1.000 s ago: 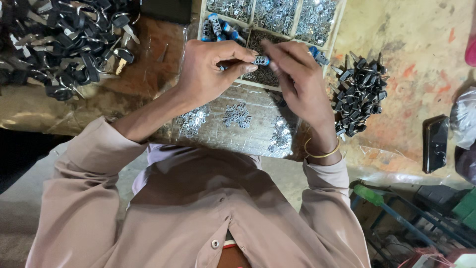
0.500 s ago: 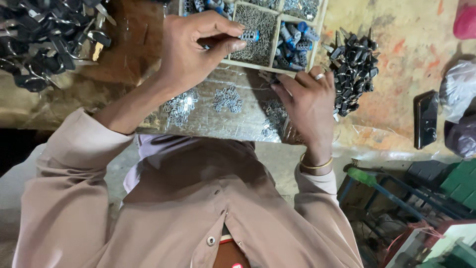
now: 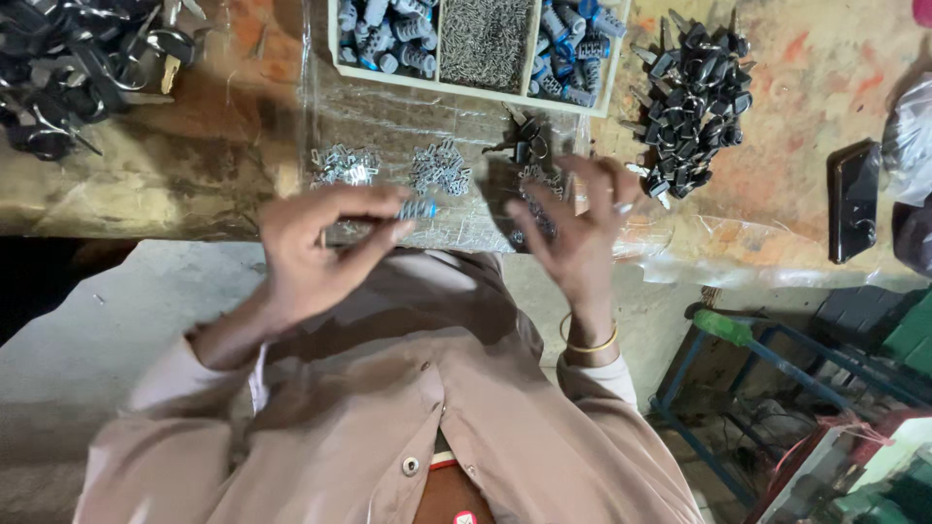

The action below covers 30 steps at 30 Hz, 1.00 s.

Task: The person picks small metal pins and springs from a compartment tray and inserts them one at a time into a small lock cylinder held in their hands, pressing each part into place before reaching for the next component. They repeat this insertion cycle continuously while seated at a workbench covered with piles of key blanks and lock parts.

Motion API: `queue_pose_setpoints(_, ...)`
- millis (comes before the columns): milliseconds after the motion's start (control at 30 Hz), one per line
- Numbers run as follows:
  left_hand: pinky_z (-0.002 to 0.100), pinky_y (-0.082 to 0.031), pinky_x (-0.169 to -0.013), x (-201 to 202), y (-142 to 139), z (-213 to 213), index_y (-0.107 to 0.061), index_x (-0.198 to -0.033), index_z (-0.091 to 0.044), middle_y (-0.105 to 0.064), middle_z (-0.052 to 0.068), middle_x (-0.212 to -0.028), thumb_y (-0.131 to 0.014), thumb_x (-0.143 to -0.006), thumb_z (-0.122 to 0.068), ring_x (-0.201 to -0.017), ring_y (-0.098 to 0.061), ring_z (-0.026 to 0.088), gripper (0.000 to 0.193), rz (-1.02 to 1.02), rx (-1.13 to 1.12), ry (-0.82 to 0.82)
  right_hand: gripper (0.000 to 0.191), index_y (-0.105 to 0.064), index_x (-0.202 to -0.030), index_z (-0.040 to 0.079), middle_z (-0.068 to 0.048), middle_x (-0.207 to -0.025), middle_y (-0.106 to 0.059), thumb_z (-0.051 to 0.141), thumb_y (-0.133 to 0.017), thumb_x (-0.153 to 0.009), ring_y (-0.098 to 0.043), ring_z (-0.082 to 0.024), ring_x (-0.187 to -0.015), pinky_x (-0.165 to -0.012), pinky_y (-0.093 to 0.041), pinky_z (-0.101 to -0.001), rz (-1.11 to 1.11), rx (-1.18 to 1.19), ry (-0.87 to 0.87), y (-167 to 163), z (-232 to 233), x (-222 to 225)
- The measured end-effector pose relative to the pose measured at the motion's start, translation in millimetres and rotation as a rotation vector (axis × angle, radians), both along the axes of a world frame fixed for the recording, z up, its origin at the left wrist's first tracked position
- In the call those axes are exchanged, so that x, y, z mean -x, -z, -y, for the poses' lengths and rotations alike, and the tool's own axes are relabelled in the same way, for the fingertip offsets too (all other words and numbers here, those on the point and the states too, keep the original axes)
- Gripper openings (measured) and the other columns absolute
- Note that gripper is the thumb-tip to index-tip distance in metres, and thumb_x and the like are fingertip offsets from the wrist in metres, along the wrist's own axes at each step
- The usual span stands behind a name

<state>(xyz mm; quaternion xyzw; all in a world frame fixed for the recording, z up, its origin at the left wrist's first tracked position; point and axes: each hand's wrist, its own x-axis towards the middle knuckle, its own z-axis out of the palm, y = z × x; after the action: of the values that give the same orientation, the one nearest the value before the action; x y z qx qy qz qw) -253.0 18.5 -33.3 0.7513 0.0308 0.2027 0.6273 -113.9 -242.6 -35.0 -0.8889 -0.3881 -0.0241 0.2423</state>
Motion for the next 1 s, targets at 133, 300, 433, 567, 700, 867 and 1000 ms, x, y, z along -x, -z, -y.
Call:
queue_pose_setpoints(133, 0.029, -0.065, -0.09, 38.4, 8.9, 29.4, -0.066, -0.11, 0.006, -0.073, 0.017, -0.117, -0.077, -0.093, 0.005, -0.105, -0.074, 0.02, 0.02, -0.221, 0.225, -0.044, 0.042, -0.079, -0.118, 0.015, -0.009, -0.147, -0.052, 0.042, -0.087, -0.087, -0.04, -0.039, -0.138, -0.118, -0.03, -0.0531, -0.106, 0.008, -0.066, 5.2, 4.1, 28.4)
queue_pose_setpoints(300, 0.026, -0.064, -0.077, 53.0, 24.7, 52.5, -0.068, -0.115, 0.006, -0.074, 0.016, -0.114, -0.08, -0.088, 0.005, -0.097, -0.075, 0.017, 0.029, -0.271, 0.114, -0.117, 0.057, -0.073, -0.132, 0.012, -0.013, -0.155, -0.047, 0.051, -0.083, -0.091, -0.033, -0.043, -0.144, -0.123, -0.025, -0.055, -0.12, 0.075, 0.093, 6.4, 5.9, 39.3)
queue_pose_setpoints(433, 0.025, -0.063, -0.071, 53.3, 29.9, 55.1, -0.072, -0.115, 0.003, -0.075, 0.016, -0.114, -0.08, -0.089, 0.005, -0.093, -0.076, 0.017, 0.027, -0.27, 0.06, -0.097, 0.058, -0.072, -0.13, 0.016, -0.012, -0.157, -0.045, 0.054, -0.082, -0.087, -0.032, -0.042, -0.145, -0.122, -0.021, -0.0559, -0.063, 0.127, 0.038, 9.0, 6.2, 40.0)
queue_pose_setpoints(567, 0.024, -0.063, -0.071, 51.0, 33.7, 54.2, -0.073, -0.114, 0.002, -0.074, 0.016, -0.116, -0.079, -0.09, 0.006, -0.098, -0.076, 0.019, 0.025, -0.267, 0.084, -0.097, 0.067, -0.069, -0.138, 0.012, -0.01, -0.161, -0.044, 0.056, -0.081, -0.09, -0.033, -0.041, -0.148, -0.126, -0.024, -0.055, -0.206, 0.071, 0.034, 10.6, 11.3, 43.0)
queue_pose_setpoints(700, 0.024, -0.063, -0.068, 50.2, 37.8, 55.1, -0.073, -0.114, 0.001, -0.075, 0.016, -0.117, -0.08, -0.09, 0.006, -0.098, -0.076, 0.018, 0.024, -0.268, 0.088, -0.113, 0.065, -0.067, -0.139, 0.015, -0.012, -0.16, -0.043, 0.054, -0.083, -0.09, -0.032, -0.042, -0.147, -0.124, -0.023, -0.0571, -0.154, 0.047, 0.023, 14.4, 14.9, 44.5)
queue_pose_setpoints(867, 0.023, -0.062, -0.069, 49.8, 41.7, 56.6, -0.074, -0.114, 0.002, -0.076, 0.016, -0.116, -0.08, -0.091, 0.005, -0.099, -0.076, 0.018, 0.024, -0.254, 0.101, -0.136, 0.03, -0.077, -0.114, 0.031, 0.007, -0.141, -0.06, 0.024, -0.091, -0.089, -0.042, -0.028, -0.141, -0.121, -0.027, -0.0475, 0.051, -0.034, -0.124, 16.4, 17.8, 50.3)
queue_pose_setpoints(1000, 0.022, -0.061, -0.068, 47.6, 44.5, 57.8, -0.074, -0.114, 0.004, -0.077, 0.015, -0.114, -0.08, -0.091, 0.005, -0.094, -0.076, 0.015, 0.024, -0.275, 0.109, -0.161, 0.026, -0.079, -0.106, 0.021, 0.007, -0.12, -0.072, 0.016, -0.092, -0.084, -0.056, -0.019, -0.124, -0.107, -0.031, -0.0445, -0.101, -0.141, -0.257, 14.5, 17.0, 56.2)
